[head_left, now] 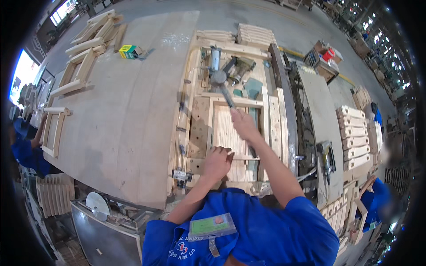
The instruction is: The person assembles wooden frames by placing pieces into a jig, using a pneumatic nail gun to fasten joints, and moving completed frames aside. The process repeats with multiple frames on a factory workbench.
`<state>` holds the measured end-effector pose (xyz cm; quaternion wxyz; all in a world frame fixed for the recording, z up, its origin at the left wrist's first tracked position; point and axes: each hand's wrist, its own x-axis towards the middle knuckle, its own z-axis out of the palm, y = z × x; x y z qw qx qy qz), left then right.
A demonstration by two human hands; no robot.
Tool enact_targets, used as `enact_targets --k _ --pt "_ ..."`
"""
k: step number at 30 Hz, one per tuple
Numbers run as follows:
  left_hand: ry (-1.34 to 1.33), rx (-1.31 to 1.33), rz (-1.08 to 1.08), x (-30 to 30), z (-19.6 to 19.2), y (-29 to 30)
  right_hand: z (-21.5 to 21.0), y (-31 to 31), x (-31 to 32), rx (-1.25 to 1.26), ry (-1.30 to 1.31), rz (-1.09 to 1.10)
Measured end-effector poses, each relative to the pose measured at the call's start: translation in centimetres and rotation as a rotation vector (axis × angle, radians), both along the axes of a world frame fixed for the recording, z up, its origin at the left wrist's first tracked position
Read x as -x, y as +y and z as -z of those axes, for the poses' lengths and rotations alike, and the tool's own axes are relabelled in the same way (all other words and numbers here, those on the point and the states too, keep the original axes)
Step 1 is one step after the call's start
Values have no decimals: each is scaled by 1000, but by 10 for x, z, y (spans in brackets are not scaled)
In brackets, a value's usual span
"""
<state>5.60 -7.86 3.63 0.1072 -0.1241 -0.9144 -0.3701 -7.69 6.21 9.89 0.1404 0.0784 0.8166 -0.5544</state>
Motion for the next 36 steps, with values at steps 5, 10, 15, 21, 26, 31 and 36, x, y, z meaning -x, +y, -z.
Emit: enact_targets --k 5,10,15,21,26,31,36 --pt "101 -60 -91 -23 -61 -41 -5 87 -19 -339 416 181" --pt "121 -18 -187 -36 -82 -72 12 175 -31 -838 212 426" --pt "74 -51 -109 -22 -76 -47 36 224 -47 -968 131 459" --pt "-5 -71 13 -16 -71 -7 14 253 -81 -963 353 357" --pt "-92 -125 36 -16 -61 -3 -19 351 -144 -1364 -57 569" --pt "-174 -216 113 -12 -42 10 7 388 -151 -1310 -23 515" --pt "-193 -204 245 -9 -40 29 -31 384 -148 -1086 21 454"
